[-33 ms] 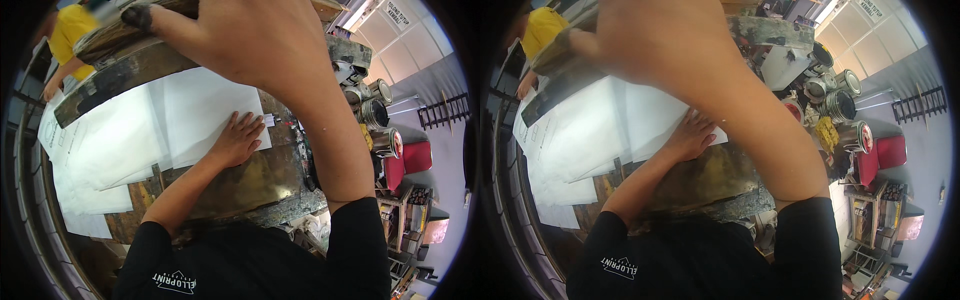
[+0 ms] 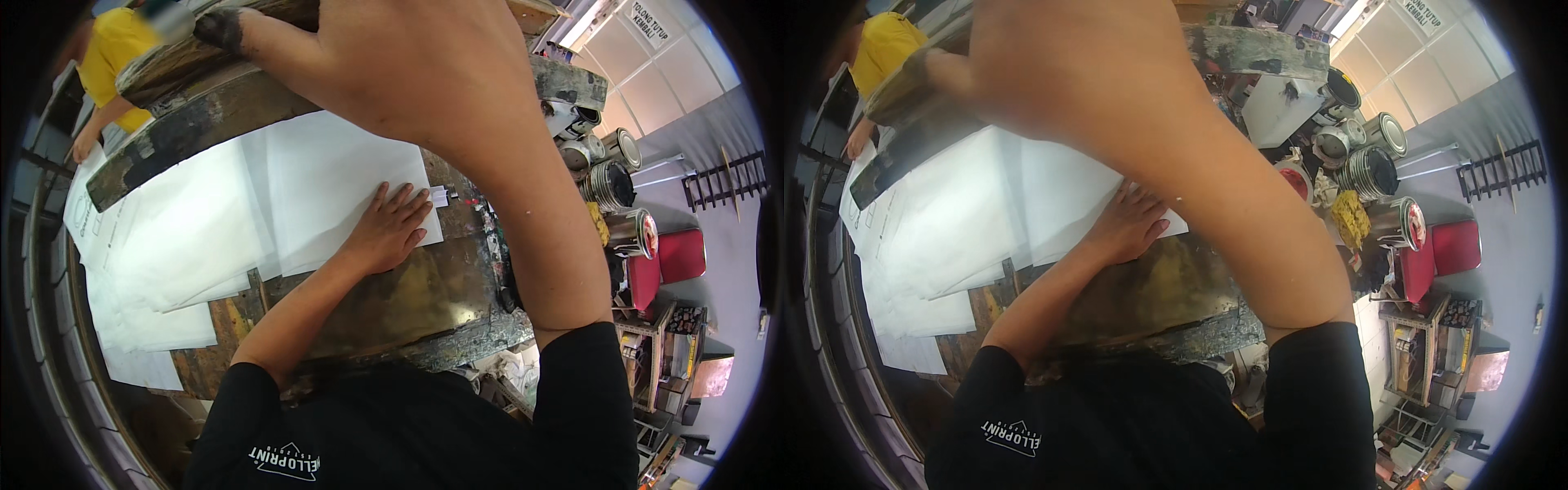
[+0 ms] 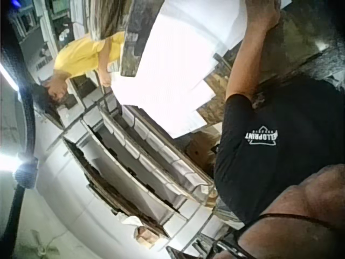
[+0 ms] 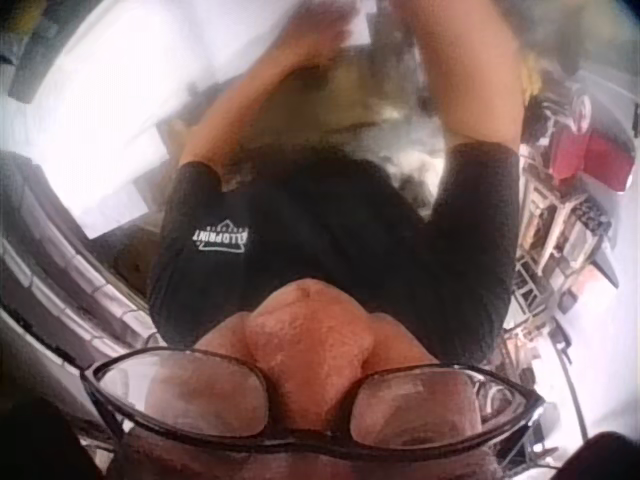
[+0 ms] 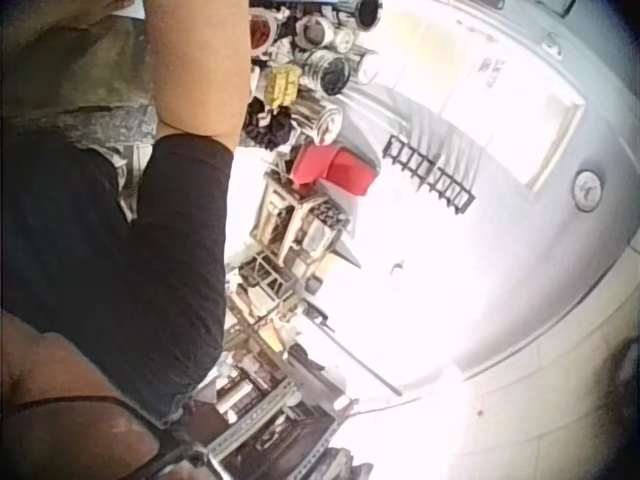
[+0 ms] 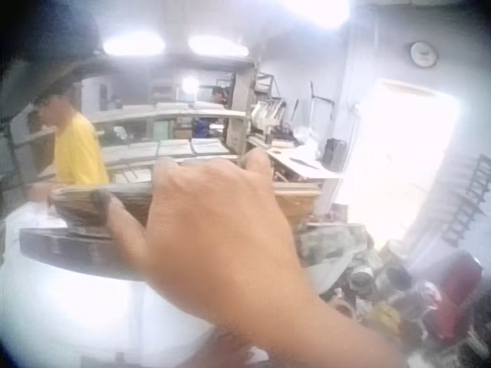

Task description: The person performs screen printing by placing paper sheets on a printing bed, lowering a screen frame, and pulling a squeegee to apply ink across the stencil, repeating this for multiple sheets.

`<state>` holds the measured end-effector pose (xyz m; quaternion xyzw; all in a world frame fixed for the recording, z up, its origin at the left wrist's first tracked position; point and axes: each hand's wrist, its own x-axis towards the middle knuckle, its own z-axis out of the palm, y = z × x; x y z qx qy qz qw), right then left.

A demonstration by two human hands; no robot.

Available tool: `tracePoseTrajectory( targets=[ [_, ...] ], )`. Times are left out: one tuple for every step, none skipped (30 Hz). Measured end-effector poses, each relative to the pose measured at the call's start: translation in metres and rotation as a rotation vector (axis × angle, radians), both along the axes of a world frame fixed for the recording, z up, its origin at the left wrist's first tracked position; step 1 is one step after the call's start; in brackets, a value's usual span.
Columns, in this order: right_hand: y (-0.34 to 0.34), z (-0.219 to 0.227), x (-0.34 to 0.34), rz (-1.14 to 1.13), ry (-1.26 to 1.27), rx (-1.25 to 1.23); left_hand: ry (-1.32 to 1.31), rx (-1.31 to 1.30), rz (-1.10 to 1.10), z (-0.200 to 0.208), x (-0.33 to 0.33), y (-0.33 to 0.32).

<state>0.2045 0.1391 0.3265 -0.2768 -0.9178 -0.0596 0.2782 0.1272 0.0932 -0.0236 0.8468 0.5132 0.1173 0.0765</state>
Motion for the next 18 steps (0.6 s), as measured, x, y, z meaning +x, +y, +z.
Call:
tracePoseTrajectory(
  targets=[
    [-0.001,0.001,0.000,-0.016,-0.016,-0.025,0.002,-0.021,0.012,0.002,0.000,-0.001],
    [-0.004,0.007,-0.001,-0.065,-0.063,-0.085,0.001,-0.043,0.021,0.004,0.002,-0.004],
    [-0.007,0.006,-0.002,-0.096,-0.084,-0.083,-0.031,-0.027,0.022,0.006,0.004,-0.007],
    [-0.011,0.010,-0.004,-0.127,-0.105,-0.080,-0.007,-0.044,0.028,0.006,0.006,-0.009],
    [-0.014,0.007,-0.006,-0.142,-0.098,-0.016,-0.012,-0.023,0.026,0.007,0.010,-0.011],
    [-0.016,0.007,-0.008,-0.151,-0.094,0.009,-0.007,0.000,0.030,0.008,0.011,-0.012],
    [-0.017,0.004,-0.008,-0.161,-0.089,0.034,-0.072,0.048,0.051,0.008,0.013,-0.013],
    [-0.013,0.001,-0.010,-0.163,-0.084,0.030,-0.123,0.110,0.079,0.009,0.007,-0.011],
    [-0.008,-0.003,-0.009,-0.122,-0.047,0.037,-0.186,0.190,0.078,0.011,-0.001,-0.012],
    [-0.002,-0.007,-0.009,-0.080,-0.012,0.043,-0.251,0.227,0.227,0.011,-0.012,-0.010],
    [0.006,-0.012,-0.007,0.004,0.058,0.070,-0.315,0.300,0.336,0.012,-0.030,-0.010],
    [0.013,-0.018,-0.008,0.034,0.101,0.112,-0.465,0.306,0.547,0.012,-0.058,-0.009],
    [0.019,-0.025,-0.009,0.064,0.142,0.155,-0.492,0.350,0.774,0.013,-0.090,-0.011],
    [0.022,-0.030,-0.012,0.039,0.157,0.215,-0.510,0.348,0.993,0.013,-0.129,-0.016],
    [0.026,-0.035,-0.013,0.015,0.173,0.275,-0.234,0.506,1.165,0.010,-0.159,-0.022],
    [0.027,-0.038,-0.015,0.008,0.187,0.273,-0.015,0.517,1.304,0.004,-0.182,-0.025],
    [0.029,-0.040,-0.015,0.002,0.201,0.270,0.071,0.463,1.278,-0.005,-0.194,-0.029],
    [0.029,-0.041,-0.016,-0.002,0.214,0.267,0.125,0.382,1.266,-0.011,-0.203,-0.033]
  ],
)
